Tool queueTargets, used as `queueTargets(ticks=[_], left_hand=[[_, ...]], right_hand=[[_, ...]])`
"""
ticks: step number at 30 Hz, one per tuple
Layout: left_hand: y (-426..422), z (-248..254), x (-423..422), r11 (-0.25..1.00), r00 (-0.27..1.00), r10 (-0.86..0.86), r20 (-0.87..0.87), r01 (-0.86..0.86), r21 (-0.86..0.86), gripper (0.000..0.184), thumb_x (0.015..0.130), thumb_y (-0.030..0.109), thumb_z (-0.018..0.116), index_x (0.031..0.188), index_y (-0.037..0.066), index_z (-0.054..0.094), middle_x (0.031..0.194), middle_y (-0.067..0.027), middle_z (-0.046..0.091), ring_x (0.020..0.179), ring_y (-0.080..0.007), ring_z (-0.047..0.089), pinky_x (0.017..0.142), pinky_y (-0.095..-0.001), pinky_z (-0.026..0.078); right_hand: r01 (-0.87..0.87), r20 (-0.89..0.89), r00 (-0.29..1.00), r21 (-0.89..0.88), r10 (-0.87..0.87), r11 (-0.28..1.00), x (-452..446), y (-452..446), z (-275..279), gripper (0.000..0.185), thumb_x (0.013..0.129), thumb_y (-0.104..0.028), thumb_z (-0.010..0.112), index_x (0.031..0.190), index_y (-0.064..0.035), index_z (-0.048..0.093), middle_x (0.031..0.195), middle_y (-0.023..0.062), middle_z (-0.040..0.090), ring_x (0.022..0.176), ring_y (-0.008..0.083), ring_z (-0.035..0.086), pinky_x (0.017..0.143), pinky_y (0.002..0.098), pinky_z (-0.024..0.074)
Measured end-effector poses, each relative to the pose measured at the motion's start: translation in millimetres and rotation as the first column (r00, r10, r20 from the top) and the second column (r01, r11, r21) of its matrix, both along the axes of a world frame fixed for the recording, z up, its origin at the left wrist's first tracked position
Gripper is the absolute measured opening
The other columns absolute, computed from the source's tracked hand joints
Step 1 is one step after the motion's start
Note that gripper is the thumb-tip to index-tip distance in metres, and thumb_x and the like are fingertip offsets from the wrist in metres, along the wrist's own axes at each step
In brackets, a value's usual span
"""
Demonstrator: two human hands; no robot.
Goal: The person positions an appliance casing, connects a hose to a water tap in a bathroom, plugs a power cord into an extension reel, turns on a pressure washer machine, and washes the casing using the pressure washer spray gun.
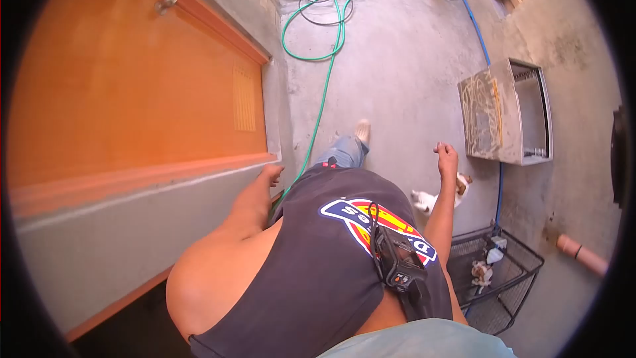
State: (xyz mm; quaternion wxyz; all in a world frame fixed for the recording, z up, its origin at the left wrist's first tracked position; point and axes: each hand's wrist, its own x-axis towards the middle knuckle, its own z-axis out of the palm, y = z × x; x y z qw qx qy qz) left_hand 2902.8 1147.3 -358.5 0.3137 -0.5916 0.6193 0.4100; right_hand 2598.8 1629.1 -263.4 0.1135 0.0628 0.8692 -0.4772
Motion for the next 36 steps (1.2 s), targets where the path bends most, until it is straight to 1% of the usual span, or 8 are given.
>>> queueTargets(ticks=[7, 8, 14, 17, 24, 25, 28, 36], left_hand=[[-24, -82, -283, 0.999, 0.97, -0.016, -0.243, 0.027, 0.045, 0.057, 0.075, 0.057, 0.059, 0.091, 0.003, 0.061, 0.075, -0.0103, 0.062, 0.058, -0.0221, 0.058, 0.048, -0.0379, 0.047], [-6, -40, -349, 0.989, 0.9, 0.147, -0.41, -0.143, 0.04, 0.057, 0.074, 0.058, 0.059, 0.091, 0.003, 0.062, 0.075, -0.01, 0.062, 0.056, -0.0189, 0.056, 0.047, -0.0331, 0.045], [-1, 93, -626, 0.982, 0.707, -0.064, -0.705, 0.169, 0.08, 0.068, 0.071, 0.053, 0.065, 0.112, 0.0, 0.056, 0.1, -0.0142, 0.063, 0.085, -0.0204, 0.061, 0.069, -0.0316, 0.05], [-27, 80, -707, 0.975, 0.64, -0.174, -0.749, 0.219, -0.039, 0.068, 0.07, 0.049, 0.068, 0.113, -0.003, 0.055, 0.105, -0.0179, 0.062, 0.095, -0.025, 0.061, 0.079, -0.0324, 0.049], [-101, -10, -721, 0.965, 0.945, 0.18, -0.273, -0.223, -0.136, 0.049, 0.069, 0.04, 0.068, 0.096, -0.001, 0.064, 0.088, -0.0198, 0.065, 0.082, -0.0258, 0.063, 0.072, -0.0352, 0.05], [-107, -65, -695, 0.916, 0.945, 0.241, -0.221, -0.296, -0.269, 0.043, 0.07, 0.04, 0.067, 0.086, 0.001, 0.064, 0.077, -0.0156, 0.064, 0.071, -0.0244, 0.062, 0.061, -0.0373, 0.05], [-95, 0, -708, 0.784, 0.789, 0.609, -0.084, -0.615, -0.087, 0.036, 0.078, 0.039, 0.061, 0.09, 0.005, 0.058, 0.08, -0.0091, 0.059, 0.064, -0.02, 0.057, 0.052, -0.0362, 0.048], [-90, 2, -849, 0.674, 0.668, 0.739, -0.094, -0.728, 0.128, 0.054, 0.081, 0.049, 0.056, 0.114, 0.006, 0.052, 0.102, -0.0118, 0.059, 0.079, -0.0233, 0.058, 0.061, -0.0377, 0.05]], right_hand=[[-0.052, 0.2, 0.98, 0.223, 0.007, 0.973, -157, 15, -13, 0.041, 0.088, -0.036, 0.049, 0.091, 0.0022, 0.063, 0.078, 0.0111, 0.066, 0.079, 0.0172, 0.059, 0.075, 0.03, 0.0426], [-0.016, 0.199, 0.98, 0.216, -0.028, 0.976, -190, 7, -22, 0.043, 0.088, -0.037, 0.048, 0.091, 0.0029, 0.063, 0.077, 0.0117, 0.066, 0.079, 0.0181, 0.059, 0.075, 0.0306, 0.0428], [-0.187, 0.337, 0.937, 0.274, 0.088, 0.943, -292, -18, -44, 0.043, 0.089, -0.034, 0.044, 0.09, 0.0045, 0.062, 0.075, 0.0152, 0.066, 0.072, 0.0248, 0.062, 0.069, 0.036, 0.0448], [-0.603, 0.274, 0.791, 0.504, 0.547, 0.619, -339, 49, -187, 0.041, 0.088, -0.033, 0.045, 0.083, 0.0033, 0.064, 0.071, 0.016, 0.065, 0.071, 0.0267, 0.061, 0.069, 0.0379, 0.0445], [-0.453, 0.329, 0.881, 0.386, 0.339, 0.804, -644, -14, -123, 0.04, 0.086, -0.032, 0.045, 0.074, 0.0009, 0.065, 0.071, 0.0174, 0.065, 0.071, 0.0303, 0.061, 0.069, 0.0415, 0.044], [-0.435, 0.26, 0.898, 0.408, 0.354, 0.803, -706, -17, -133, 0.041, 0.084, -0.033, 0.046, 0.068, -0.0005, 0.065, 0.07, 0.0184, 0.064, 0.072, 0.0331, 0.06, 0.07, 0.0437, 0.0436], [-0.278, 0.184, 0.959, 0.437, 0.217, 0.856, -875, -91, -82, 0.04, 0.082, -0.034, 0.051, 0.065, 0.0005, 0.064, 0.072, 0.0185, 0.063, 0.069, 0.0322, 0.059, 0.069, 0.041, 0.0443], [-0.446, -0.19, 0.81, 0.415, 0.555, 0.793, -1150, -388, 11, 0.028, 0.083, -0.03, 0.053, 0.09, -0.0053, 0.064, 0.082, 0.0156, 0.064, 0.078, 0.0327, 0.061, 0.071, 0.0392, 0.0457]])
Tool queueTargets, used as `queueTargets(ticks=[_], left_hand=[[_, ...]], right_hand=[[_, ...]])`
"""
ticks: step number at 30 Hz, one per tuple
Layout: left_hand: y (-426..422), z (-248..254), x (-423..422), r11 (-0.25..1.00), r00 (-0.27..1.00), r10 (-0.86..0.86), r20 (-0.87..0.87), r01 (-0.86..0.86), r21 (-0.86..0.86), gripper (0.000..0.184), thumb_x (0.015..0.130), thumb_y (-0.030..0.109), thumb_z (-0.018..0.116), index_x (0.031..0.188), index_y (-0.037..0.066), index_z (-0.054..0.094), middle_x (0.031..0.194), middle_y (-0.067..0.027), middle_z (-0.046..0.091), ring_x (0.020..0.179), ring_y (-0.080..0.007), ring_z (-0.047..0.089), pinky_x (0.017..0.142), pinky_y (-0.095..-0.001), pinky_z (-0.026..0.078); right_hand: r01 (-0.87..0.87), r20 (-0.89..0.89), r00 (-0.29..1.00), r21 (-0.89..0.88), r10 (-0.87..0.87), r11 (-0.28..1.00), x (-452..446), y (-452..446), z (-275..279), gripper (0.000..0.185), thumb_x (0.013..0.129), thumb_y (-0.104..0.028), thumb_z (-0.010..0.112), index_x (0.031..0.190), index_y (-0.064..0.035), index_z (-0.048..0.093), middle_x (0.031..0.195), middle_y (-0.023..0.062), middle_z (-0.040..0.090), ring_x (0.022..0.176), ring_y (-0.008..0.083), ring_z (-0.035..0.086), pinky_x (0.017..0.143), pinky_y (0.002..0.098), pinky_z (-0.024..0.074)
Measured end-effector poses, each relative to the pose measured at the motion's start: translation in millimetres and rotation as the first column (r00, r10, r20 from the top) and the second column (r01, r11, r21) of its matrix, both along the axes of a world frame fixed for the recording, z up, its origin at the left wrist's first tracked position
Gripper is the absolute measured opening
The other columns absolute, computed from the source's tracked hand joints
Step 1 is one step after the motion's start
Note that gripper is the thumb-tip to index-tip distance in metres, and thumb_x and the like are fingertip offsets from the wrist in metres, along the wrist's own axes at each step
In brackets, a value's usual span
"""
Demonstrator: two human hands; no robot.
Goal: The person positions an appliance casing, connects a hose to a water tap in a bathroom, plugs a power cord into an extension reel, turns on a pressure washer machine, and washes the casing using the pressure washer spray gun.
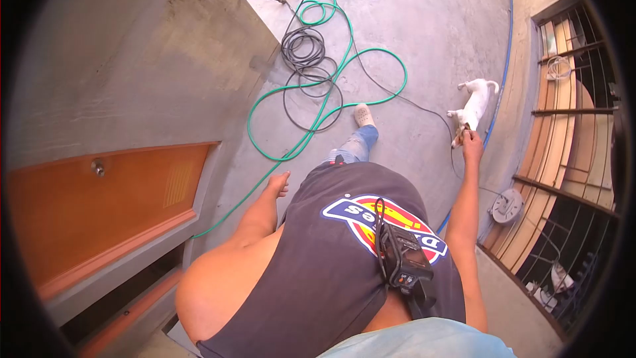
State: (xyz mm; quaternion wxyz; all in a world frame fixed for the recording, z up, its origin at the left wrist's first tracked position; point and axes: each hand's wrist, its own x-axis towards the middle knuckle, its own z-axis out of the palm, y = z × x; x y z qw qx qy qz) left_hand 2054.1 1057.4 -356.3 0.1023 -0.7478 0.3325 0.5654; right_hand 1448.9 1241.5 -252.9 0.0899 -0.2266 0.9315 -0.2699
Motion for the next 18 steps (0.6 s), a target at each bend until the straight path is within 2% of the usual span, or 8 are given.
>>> queueTargets(ticks=[2, 4, 6, 8, 9, 11, 15, 18], left_hand=[[-28, -20, -55, 0.998, 1.0, 0.02, -0.023, -0.019, 0.055, 0.058, 0.081, 0.052, 0.054, 0.117, 0.007, 0.052, 0.105, -0.0124, 0.058, 0.081, -0.0241, 0.058, 0.063, -0.0381, 0.05], [-65, -33, -111, 0.993, 0.994, 0.083, -0.071, -0.076, 0.091, 0.061, 0.081, 0.057, 0.051, 0.115, 0.006, 0.052, 0.102, -0.0121, 0.058, 0.079, -0.0242, 0.058, 0.063, -0.0379, 0.05], [-119, -60, -154, 0.992, 0.985, 0.077, -0.156, -0.059, 0.116, 0.063, 0.079, 0.058, 0.052, 0.114, 0.006, 0.053, 0.101, -0.0113, 0.059, 0.079, -0.0244, 0.058, 0.064, -0.0387, 0.05], [-187, -25, -224, 0.996, 0.961, 0.065, -0.267, -0.078, -0.039, 0.065, 0.081, 0.058, 0.051, 0.121, 0.006, 0.047, 0.114, -0.0136, 0.055, 0.09, -0.0273, 0.057, 0.073, -0.0413, 0.049], [-221, -24, -244, 0.989, 0.944, 0.073, -0.323, -0.11, -0.098, 0.063, 0.081, 0.055, 0.053, 0.121, 0.006, 0.047, 0.113, -0.0125, 0.055, 0.091, -0.0258, 0.057, 0.074, -0.0394, 0.048], [-276, 26, -289, 0.935, 0.89, 0.151, -0.431, -0.271, -0.231, 0.063, 0.077, 0.055, 0.058, 0.116, 0.007, 0.052, 0.105, -0.0092, 0.058, 0.086, -0.0215, 0.058, 0.071, -0.0372, 0.048], [-385, 83, -330, 0.871, 0.758, 0.253, -0.601, -0.449, -0.199, 0.067, 0.079, 0.053, 0.058, 0.123, 0.005, 0.044, 0.119, -0.015, 0.052, 0.1, -0.0263, 0.054, 0.078, -0.0388, 0.046], [-471, 89, -332, 0.674, 0.619, 0.44, -0.651, -0.706, -0.215, 0.081, 0.075, 0.058, 0.061, 0.128, 0.002, 0.037, 0.126, -0.018, 0.045, 0.106, -0.0285, 0.051, 0.082, -0.041, 0.044]], right_hand=[[-0.067, 0.112, 0.992, 0.135, 0.052, 0.989, -32, -64, -7, 0.028, 0.082, -0.03, 0.052, 0.094, -0.0068, 0.063, 0.085, 0.0151, 0.064, 0.083, 0.0323, 0.061, 0.073, 0.0395, 0.0458], [-0.227, 0.039, 0.974, 0.163, 0.223, 0.96, -41, -106, -22, 0.028, 0.081, -0.03, 0.054, 0.092, -0.0058, 0.064, 0.085, 0.0158, 0.064, 0.083, 0.0315, 0.061, 0.075, 0.0391, 0.0461], [-0.331, 0.193, 0.936, 0.201, 0.294, 0.922, -43, -140, -20, 0.029, 0.078, -0.03, 0.057, 0.088, -0.0034, 0.065, 0.085, 0.0186, 0.064, 0.084, 0.0313, 0.062, 0.076, 0.0397, 0.0463], [-0.38, 0.24, 0.917, 0.284, 0.319, 0.88, -63, -176, -27, 0.031, 0.078, -0.03, 0.058, 0.088, -0.0021, 0.065, 0.086, 0.0186, 0.064, 0.084, 0.0319, 0.061, 0.076, 0.0395, 0.0465], [-0.399, 0.246, 0.91, 0.295, 0.334, 0.868, -77, -192, -26, 0.031, 0.078, -0.03, 0.058, 0.088, -0.0021, 0.065, 0.086, 0.0186, 0.064, 0.084, 0.0319, 0.061, 0.076, 0.0395, 0.0465], [-0.43, 0.32, 0.883, 0.259, 0.344, 0.865, -103, -234, -29, 0.033, 0.077, -0.031, 0.059, 0.088, -0.0005, 0.065, 0.085, 0.0188, 0.065, 0.083, 0.0322, 0.062, 0.076, 0.0391, 0.0468], [-0.494, 0.417, 0.827, 0.218, 0.377, 0.842, -155, -334, -51, 0.034, 0.077, -0.031, 0.06, 0.085, 0.0017, 0.065, 0.079, 0.017, 0.065, 0.075, 0.0269, 0.063, 0.071, 0.0361, 0.0476], [-0.598, 0.505, 0.746, 0.224, 0.433, 0.769, -183, -415, -59, 0.035, 0.077, -0.031, 0.06, 0.084, 0.0029, 0.065, 0.074, 0.0137, 0.065, 0.07, 0.0218, 0.062, 0.068, 0.0339, 0.0471]])
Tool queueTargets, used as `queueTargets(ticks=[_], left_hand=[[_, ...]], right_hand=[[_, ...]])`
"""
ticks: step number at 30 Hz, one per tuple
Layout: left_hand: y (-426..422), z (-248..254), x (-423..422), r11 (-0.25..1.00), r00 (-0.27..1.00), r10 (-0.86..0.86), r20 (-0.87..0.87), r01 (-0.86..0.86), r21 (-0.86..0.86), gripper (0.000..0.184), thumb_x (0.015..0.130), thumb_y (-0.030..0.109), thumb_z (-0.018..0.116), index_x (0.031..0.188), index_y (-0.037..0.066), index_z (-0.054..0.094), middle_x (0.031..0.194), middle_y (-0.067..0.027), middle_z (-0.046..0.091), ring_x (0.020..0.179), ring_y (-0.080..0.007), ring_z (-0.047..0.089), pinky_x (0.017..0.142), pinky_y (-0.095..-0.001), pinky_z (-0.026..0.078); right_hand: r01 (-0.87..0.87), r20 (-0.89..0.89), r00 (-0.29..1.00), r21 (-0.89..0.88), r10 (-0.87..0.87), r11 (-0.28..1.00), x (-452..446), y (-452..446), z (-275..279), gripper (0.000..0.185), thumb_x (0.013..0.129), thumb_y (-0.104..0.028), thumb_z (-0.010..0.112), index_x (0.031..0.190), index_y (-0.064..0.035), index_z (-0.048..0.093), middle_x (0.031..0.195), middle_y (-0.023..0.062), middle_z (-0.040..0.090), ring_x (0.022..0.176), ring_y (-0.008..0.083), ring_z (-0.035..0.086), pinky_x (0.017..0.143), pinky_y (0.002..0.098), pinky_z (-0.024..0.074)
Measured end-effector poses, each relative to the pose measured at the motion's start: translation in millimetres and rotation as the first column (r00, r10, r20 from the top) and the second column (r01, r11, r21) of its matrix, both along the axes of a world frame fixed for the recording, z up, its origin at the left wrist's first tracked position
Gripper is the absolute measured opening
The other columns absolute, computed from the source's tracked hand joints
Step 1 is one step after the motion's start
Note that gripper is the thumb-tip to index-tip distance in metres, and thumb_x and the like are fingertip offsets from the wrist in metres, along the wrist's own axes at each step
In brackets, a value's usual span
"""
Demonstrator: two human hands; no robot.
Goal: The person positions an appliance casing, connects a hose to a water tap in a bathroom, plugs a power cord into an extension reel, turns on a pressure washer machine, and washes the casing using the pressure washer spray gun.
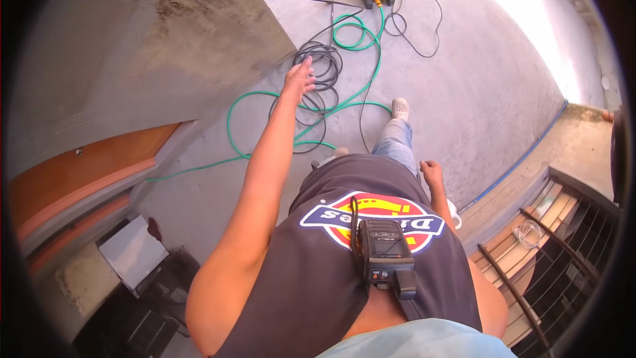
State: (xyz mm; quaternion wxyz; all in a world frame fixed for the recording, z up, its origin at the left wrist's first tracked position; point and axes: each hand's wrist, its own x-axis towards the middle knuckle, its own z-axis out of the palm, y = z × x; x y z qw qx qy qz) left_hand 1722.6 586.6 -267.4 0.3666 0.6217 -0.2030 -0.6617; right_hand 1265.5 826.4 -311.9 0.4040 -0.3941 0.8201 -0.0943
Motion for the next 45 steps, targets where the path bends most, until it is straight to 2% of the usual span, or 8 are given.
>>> queueTargets(ticks=[13, 15, 20, 23, 30, 34, 38, 45], left_hand=[[-264, -27, 56, 0.598, 0.588, 0.771, 0.244, -0.8, 0.04, 0.116, 0.064, 0.08, 0.048, 0.134, -0.008, 0.023, 0.135, -0.0226, 0.035, 0.123, -0.0339, 0.037, 0.099, -0.0446, 0.033], [-273, -16, 45, 0.492, 0.49, 0.87, -0.046, -0.87, 0.037, 0.115, 0.064, 0.081, 0.047, 0.134, -0.008, 0.024, 0.134, -0.0211, 0.036, 0.12, -0.0342, 0.041, 0.099, -0.0444, 0.033], [-303, -12, 39, 0.39, 0.375, 0.905, 0.201, -0.92, -0.039, 0.086, 0.074, 0.062, 0.058, 0.131, 0.002, 0.035, 0.128, -0.021, 0.04, 0.11, -0.036, 0.049, 0.092, -0.043, 0.041], [-308, -21, 24, 0.512, 0.198, 0.801, 0.565, -0.716, -0.474, 0.041, 0.08, 0.036, 0.062, 0.078, -0.005, 0.063, 0.07, -0.013, 0.064, 0.062, -0.0192, 0.058, 0.06, -0.0334, 0.046], [-263, 26, -165, 0.746, 0.417, 0.63, 0.656, -0.559, -0.361, 0.033, 0.066, 0.032, 0.071, 0.073, 0.003, 0.056, 0.067, -0.0147, 0.06, 0.065, -0.0328, 0.061, 0.058, -0.041, 0.046], [-220, -8, -278, 0.918, 0.647, 0.387, 0.657, -0.337, -0.209, 0.033, 0.069, 0.029, 0.067, 0.084, 0.003, 0.056, 0.083, -0.0145, 0.061, 0.081, -0.031, 0.061, 0.069, -0.0424, 0.048], [-136, -41, -326, 0.955, 0.823, -0.201, 0.531, 0.285, -0.081, 0.041, 0.07, 0.036, 0.067, 0.101, 0.009, 0.063, 0.098, -0.0154, 0.062, 0.097, -0.0307, 0.059, 0.082, -0.0418, 0.046], [117, -86, -315, 0.818, 0.64, 0.486, 0.595, -0.573, -0.053, 0.041, 0.076, 0.038, 0.064, 0.097, 0.002, 0.062, 0.093, -0.0141, 0.065, 0.086, -0.028, 0.063, 0.074, -0.0351, 0.048]], right_hand=[[-0.468, 0.166, 0.865, -0.069, 0.473, 0.881, -41, -537, 17, 0.035, 0.083, -0.028, 0.055, 0.093, 0.0049, 0.062, 0.081, 0.0089, 0.064, 0.076, 0.0145, 0.056, 0.072, 0.0279, 0.0438], [-0.54, 0.186, 0.811, -0.126, 0.554, 0.832, -11, -588, 34, 0.036, 0.083, -0.029, 0.056, 0.093, 0.0053, 0.061, 0.081, 0.0084, 0.063, 0.077, 0.0136, 0.056, 0.072, 0.0278, 0.0437], [-0.718, 0.245, 0.585, -0.287, 0.773, 0.634, 99, -648, 47, 0.036, 0.081, -0.031, 0.058, 0.098, 0.0006, 0.062, 0.091, 0.0178, 0.065, 0.087, 0.0282, 0.061, 0.078, 0.0343, 0.0458], [-0.808, 0.301, 0.375, -0.358, 0.877, 0.469, 185, -659, 60, 0.04, 0.081, -0.033, 0.058, 0.101, 0.0013, 0.061, 0.094, 0.0176, 0.065, 0.089, 0.0273, 0.061, 0.08, 0.0337, 0.0453], [-0.809, 0.518, 0.434, -0.135, 0.737, 0.572, 258, -635, 115, 0.062, 0.077, -0.05, 0.06, 0.109, 0.0035, 0.057, 0.102, 0.0191, 0.061, 0.11, 0.0253, 0.049, 0.098, 0.0351, 0.0297], [-0.8, 0.55, 0.535, 0.087, 0.642, 0.593, 182, -620, 22, 0.051, 0.072, -0.036, 0.066, 0.105, 0.0022, 0.058, 0.091, 0.0127, 0.059, 0.092, 0.0236, 0.052, 0.089, 0.0351, 0.0349], [-0.763, 0.27, 0.639, 0.105, 0.72, 0.637, 116, -570, 39, 0.036, 0.066, -0.023, 0.062, 0.092, 0.0008, 0.06, 0.078, 0.0061, 0.054, 0.073, 0.0169, 0.049, 0.068, 0.0328, 0.0395], [-0.937, 0.091, 0.322, -0.11, 0.942, 0.331, 9, -489, 208, 0.021, 0.074, -0.016, 0.056, 0.086, 0.0015, 0.058, 0.07, 0.0039, 0.055, 0.062, 0.0126, 0.05, 0.056, 0.0268, 0.0385]])
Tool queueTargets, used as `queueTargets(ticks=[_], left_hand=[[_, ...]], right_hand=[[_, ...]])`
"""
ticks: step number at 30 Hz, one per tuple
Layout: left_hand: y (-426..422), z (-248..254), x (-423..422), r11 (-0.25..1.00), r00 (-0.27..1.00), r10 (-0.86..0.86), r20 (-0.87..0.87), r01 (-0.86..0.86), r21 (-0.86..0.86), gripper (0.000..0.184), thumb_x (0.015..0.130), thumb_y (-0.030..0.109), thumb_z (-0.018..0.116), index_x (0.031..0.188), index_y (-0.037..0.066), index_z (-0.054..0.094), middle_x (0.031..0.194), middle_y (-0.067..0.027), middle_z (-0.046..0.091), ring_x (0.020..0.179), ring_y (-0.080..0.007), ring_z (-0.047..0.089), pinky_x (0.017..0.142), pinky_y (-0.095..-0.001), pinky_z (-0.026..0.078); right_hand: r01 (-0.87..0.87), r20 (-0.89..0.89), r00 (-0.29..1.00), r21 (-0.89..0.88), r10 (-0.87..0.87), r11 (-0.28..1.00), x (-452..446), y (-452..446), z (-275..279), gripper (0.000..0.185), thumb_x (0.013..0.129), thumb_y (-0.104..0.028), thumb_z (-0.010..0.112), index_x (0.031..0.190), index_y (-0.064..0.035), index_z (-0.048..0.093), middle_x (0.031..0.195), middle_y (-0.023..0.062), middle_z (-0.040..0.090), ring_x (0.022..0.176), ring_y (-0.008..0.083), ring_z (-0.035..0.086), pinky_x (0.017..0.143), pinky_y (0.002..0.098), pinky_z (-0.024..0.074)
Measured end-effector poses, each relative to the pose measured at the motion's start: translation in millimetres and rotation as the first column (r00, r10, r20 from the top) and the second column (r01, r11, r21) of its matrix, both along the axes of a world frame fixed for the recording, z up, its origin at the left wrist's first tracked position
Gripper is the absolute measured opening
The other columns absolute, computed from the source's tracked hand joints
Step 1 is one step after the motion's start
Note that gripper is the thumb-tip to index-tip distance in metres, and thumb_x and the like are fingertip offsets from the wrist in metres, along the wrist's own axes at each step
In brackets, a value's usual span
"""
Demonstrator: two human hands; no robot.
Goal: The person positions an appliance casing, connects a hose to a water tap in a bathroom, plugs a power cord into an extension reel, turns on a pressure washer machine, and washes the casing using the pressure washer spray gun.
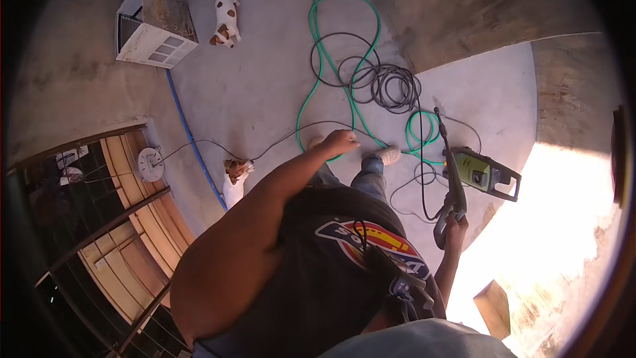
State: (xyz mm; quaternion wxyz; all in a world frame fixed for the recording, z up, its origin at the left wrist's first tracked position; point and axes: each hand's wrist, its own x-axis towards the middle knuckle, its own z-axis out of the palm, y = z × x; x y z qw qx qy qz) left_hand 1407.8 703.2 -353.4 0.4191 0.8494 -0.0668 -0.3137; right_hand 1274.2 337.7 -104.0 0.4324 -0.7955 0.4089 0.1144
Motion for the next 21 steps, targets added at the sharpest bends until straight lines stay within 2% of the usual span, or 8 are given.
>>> queueTargets(ticks=[3, 6, 7, 9, 13, 16, 18, 21], left_hand=[[146, 9, -24, 0.936, 0.952, 0.297, -0.076, -0.275, 0.218, 0.044, 0.075, 0.041, 0.063, 0.095, 0.001, 0.062, 0.089, -0.0174, 0.064, 0.085, -0.0324, 0.061, 0.074, -0.0384, 0.048], [274, 7, -92, 0.807, 0.962, 0.251, 0.109, -0.271, 0.524, 0.041, 0.078, 0.042, 0.058, 0.085, 0.001, 0.062, 0.088, -0.0183, 0.063, 0.086, -0.0296, 0.061, 0.072, -0.0403, 0.047], [299, 17, -113, 0.793, 0.912, 0.4, -0.09, -0.295, 0.534, 0.041, 0.077, 0.041, 0.057, 0.085, 0.001, 0.062, 0.089, -0.0188, 0.063, 0.089, -0.0326, 0.06, 0.076, -0.0413, 0.046], [334, 39, -156, 0.715, 0.713, 0.62, -0.326, -0.343, 0.609, 0.041, 0.077, 0.041, 0.056, 0.088, 0.003, 0.061, 0.089, -0.0178, 0.062, 0.09, -0.0337, 0.059, 0.079, -0.0418, 0.046], [314, 58, -241, 0.535, 0.404, 0.844, -0.354, -0.581, 0.613, 0.041, 0.08, 0.043, 0.056, 0.097, 0.006, 0.059, 0.092, -0.0119, 0.062, 0.082, -0.0256, 0.061, 0.069, -0.0405, 0.049], [273, 37, -315, 0.241, 0.026, 0.901, -0.432, -0.86, 0.449, 0.041, 0.081, 0.044, 0.055, 0.098, 0.006, 0.058, 0.085, -0.0075, 0.06, 0.071, -0.0184, 0.059, 0.062, -0.0378, 0.05], [225, 54, -349, 0.203, 0.025, 0.931, -0.365, -0.867, 0.456, 0.04, 0.081, 0.043, 0.056, 0.091, 0.005, 0.062, 0.076, -0.0076, 0.06, 0.072, -0.0192, 0.059, 0.064, -0.0392, 0.05], [199, 45, -413, 0.671, 0.641, 0.731, -0.235, -0.613, 0.416, 0.037, 0.081, 0.042, 0.056, 0.09, 0.007, 0.064, 0.073, -0.0082, 0.062, 0.074, -0.0205, 0.061, 0.064, -0.0394, 0.05]], right_hand=[[-0.178, 0.043, 0.982, -0.073, 0.182, 0.981, -1, 47, 52, 0.017, 0.075, -0.013, 0.056, 0.084, 0.0014, 0.057, 0.069, 0.0029, 0.055, 0.062, 0.0104, 0.05, 0.056, 0.0252, 0.0379], [-0.248, 0.007, 0.969, -0.032, 0.248, 0.968, 4, 84, 82, 0.014, 0.074, -0.01, 0.057, 0.082, 0.0006, 0.058, 0.069, 0.002, 0.055, 0.063, 0.009, 0.049, 0.056, 0.0254, 0.0384], [-0.3, 0.095, 0.95, 0.016, 0.297, 0.954, 9, 96, 85, 0.012, 0.074, -0.01, 0.057, 0.082, -0.0002, 0.058, 0.069, 0.0013, 0.055, 0.062, 0.0087, 0.049, 0.055, 0.0252, 0.0378], [-0.363, 0.192, 0.922, 0.119, 0.337, 0.924, 23, 114, 80, 0.011, 0.072, -0.009, 0.058, 0.081, -0.0016, 0.058, 0.069, 0.0, 0.054, 0.06, 0.0082, 0.048, 0.054, 0.0247, 0.0364], [-0.413, 0.264, 0.892, 0.146, 0.367, 0.899, 50, 147, 39, 0.012, 0.067, -0.011, 0.062, 0.076, -0.0034, 0.059, 0.065, -0.0008, 0.054, 0.058, 0.0082, 0.048, 0.053, 0.0251, 0.0364], [-0.477, 0.314, 0.849, 0.105, 0.426, 0.873, 62, 181, 34, 0.016, 0.068, -0.015, 0.065, 0.074, -0.0019, 0.059, 0.063, 0.0021, 0.056, 0.057, 0.0104, 0.05, 0.054, 0.0269, 0.0385], [-0.515, 0.338, 0.829, 0.148, 0.446, 0.845, 63, 188, 22, 0.017, 0.069, -0.016, 0.065, 0.075, -0.0015, 0.06, 0.063, 0.002, 0.056, 0.057, 0.0108, 0.049, 0.055, 0.0271, 0.0387], [-0.565, 0.34, 0.805, 0.184, 0.487, 0.805, 66, 194, 25, 0.022, 0.07, -0.017, 0.063, 0.08, 0.0019, 0.06, 0.069, 0.0047, 0.059, 0.063, 0.0122, 0.052, 0.06, 0.0285, 0.0416]])
